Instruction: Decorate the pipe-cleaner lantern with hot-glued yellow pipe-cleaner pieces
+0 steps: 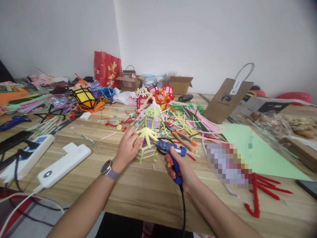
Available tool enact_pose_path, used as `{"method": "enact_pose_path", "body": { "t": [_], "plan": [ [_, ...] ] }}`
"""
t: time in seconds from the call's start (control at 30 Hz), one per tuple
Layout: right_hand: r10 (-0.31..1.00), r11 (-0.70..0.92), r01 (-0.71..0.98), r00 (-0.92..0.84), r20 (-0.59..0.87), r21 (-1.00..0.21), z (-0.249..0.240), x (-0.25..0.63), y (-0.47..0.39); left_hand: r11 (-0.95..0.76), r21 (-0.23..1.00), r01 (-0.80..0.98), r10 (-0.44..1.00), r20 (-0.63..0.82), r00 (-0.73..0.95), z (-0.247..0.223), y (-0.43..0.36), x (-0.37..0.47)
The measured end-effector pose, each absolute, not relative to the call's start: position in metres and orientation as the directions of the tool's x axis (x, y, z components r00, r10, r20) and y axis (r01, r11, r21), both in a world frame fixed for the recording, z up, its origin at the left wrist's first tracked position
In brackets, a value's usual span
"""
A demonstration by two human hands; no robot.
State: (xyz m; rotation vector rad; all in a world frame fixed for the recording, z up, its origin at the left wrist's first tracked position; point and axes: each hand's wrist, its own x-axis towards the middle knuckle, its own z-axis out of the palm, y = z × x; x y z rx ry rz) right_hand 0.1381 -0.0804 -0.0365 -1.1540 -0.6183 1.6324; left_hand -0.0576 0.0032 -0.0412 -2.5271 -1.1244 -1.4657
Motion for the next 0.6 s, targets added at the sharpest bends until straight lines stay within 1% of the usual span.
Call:
{"method": "enact_pose_path", "body": {
  "t": [0.23, 0.43, 0.6],
  "plan": [
    [0.924, -0.357, -0.407, -0.022, -0.381, -0.841, -0.0366, 0.1373, -0.0807, -0.73, 0.341, 0.593, 0.592, 0.748, 0.299, -0.0404, 0.0023, -0.0577],
    [0.911, -0.388, -0.438, -0.051, -0.409, -0.811, -0.0353, 0.1389, -0.0808, -0.724, 0.344, 0.598, 0.597, 0.747, 0.294, -0.0399, 0.0021, -0.0579],
    [0.919, -0.375, -0.458, -0.071, -0.387, -0.806, -0.0356, 0.1398, -0.0804, -0.719, 0.349, 0.601, 0.603, 0.743, 0.29, -0.0391, 0.0019, -0.0581]
  ]
}}
